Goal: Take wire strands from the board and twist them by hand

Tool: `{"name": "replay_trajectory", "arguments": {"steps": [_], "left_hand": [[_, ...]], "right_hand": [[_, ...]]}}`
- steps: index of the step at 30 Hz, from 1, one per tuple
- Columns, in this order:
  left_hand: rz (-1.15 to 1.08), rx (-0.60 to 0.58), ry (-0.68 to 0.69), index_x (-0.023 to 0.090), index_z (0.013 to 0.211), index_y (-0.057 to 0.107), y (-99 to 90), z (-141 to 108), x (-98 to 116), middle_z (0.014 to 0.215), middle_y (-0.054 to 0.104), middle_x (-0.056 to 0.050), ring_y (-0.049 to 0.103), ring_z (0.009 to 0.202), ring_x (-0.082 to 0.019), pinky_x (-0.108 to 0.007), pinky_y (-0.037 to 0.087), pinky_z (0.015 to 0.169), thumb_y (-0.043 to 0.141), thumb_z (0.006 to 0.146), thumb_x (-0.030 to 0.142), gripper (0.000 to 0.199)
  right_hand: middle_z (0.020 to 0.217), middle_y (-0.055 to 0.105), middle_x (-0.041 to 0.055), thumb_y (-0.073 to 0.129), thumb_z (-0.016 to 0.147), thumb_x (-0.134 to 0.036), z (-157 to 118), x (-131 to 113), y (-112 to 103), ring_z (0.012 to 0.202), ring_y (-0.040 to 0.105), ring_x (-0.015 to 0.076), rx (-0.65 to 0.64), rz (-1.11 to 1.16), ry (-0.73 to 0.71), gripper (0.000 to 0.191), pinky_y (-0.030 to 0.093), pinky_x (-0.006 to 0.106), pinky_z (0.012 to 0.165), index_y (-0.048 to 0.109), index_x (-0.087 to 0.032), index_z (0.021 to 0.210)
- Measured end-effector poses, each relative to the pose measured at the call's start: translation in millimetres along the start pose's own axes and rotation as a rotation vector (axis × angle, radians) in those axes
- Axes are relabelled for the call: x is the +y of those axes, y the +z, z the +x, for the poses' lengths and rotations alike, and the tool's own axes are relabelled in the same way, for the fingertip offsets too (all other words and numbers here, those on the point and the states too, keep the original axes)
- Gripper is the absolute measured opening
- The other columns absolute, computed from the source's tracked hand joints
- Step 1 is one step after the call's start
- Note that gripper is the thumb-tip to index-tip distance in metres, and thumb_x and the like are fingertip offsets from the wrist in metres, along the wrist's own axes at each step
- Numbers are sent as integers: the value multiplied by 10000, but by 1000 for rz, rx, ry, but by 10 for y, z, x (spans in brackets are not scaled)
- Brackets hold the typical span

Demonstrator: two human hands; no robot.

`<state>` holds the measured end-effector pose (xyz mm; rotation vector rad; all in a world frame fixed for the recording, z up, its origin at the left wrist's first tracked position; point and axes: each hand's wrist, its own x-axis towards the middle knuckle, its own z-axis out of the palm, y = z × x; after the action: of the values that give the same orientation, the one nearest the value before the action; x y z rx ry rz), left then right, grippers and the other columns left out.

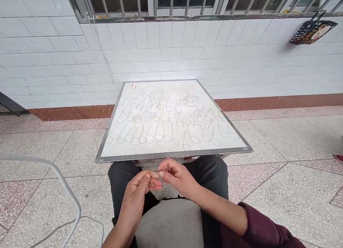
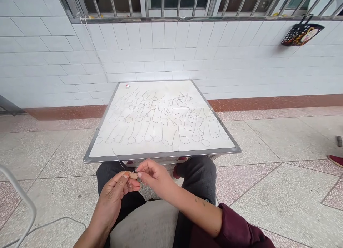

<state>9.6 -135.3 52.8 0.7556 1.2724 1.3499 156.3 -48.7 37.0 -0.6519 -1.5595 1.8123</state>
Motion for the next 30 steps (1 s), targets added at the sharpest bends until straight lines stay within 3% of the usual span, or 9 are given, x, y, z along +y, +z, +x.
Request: {"name": "replay_trajectory", "arguments": {"steps": [5,10,16,22,27,30], "left_hand": [[-40,29,52,175,700,658,58,-17,29,647,605,-3,565,657,-155,-266,480,719,582,921,428,345],[-154,106,76,191,634,585,83,13,11,554,492,36,536,600,-149,-308,500,764,618,893,427,352],[-67,22,38,169,723,681,39,15,16,648,623,-14,626,699,-183,-305,516,752,620,894,454,338],[-16,-4,-54,173,1067,697,13,1,33,744,729,-59,688,769,-223,-336,559,735,654,871,473,362],[-7,32,-76,169,1054,700,-19,-10,48,978,753,-107,721,814,-239,-332,573,710,595,901,519,397],[18,23,-83,155,972,722,-44,-7,43,881,758,-96,724,793,-233,-317,571,721,607,893,520,390]], "right_hand": [[792,571,-12,566,938,-342,-30,19,10,646,510,124,49,-184,-83,115,421,273,618,617,-247,976],[821,574,22,546,943,-288,-52,20,-21,721,532,171,182,-475,-236,106,432,319,673,650,-266,941],[889,569,32,568,935,-367,-47,26,-27,605,543,143,197,-267,-172,161,490,312,547,705,-309,997],[899,571,27,543,957,-349,-24,69,-80,552,535,114,168,-261,-217,200,511,320,552,737,-339,1005],[883,576,22,543,960,-322,-21,79,-89,562,539,117,178,-286,-243,206,512,327,573,740,-355,1009],[880,570,17,547,960,-309,-31,76,-82,568,544,113,181,-280,-253,206,511,312,568,736,-361,1022]]}}
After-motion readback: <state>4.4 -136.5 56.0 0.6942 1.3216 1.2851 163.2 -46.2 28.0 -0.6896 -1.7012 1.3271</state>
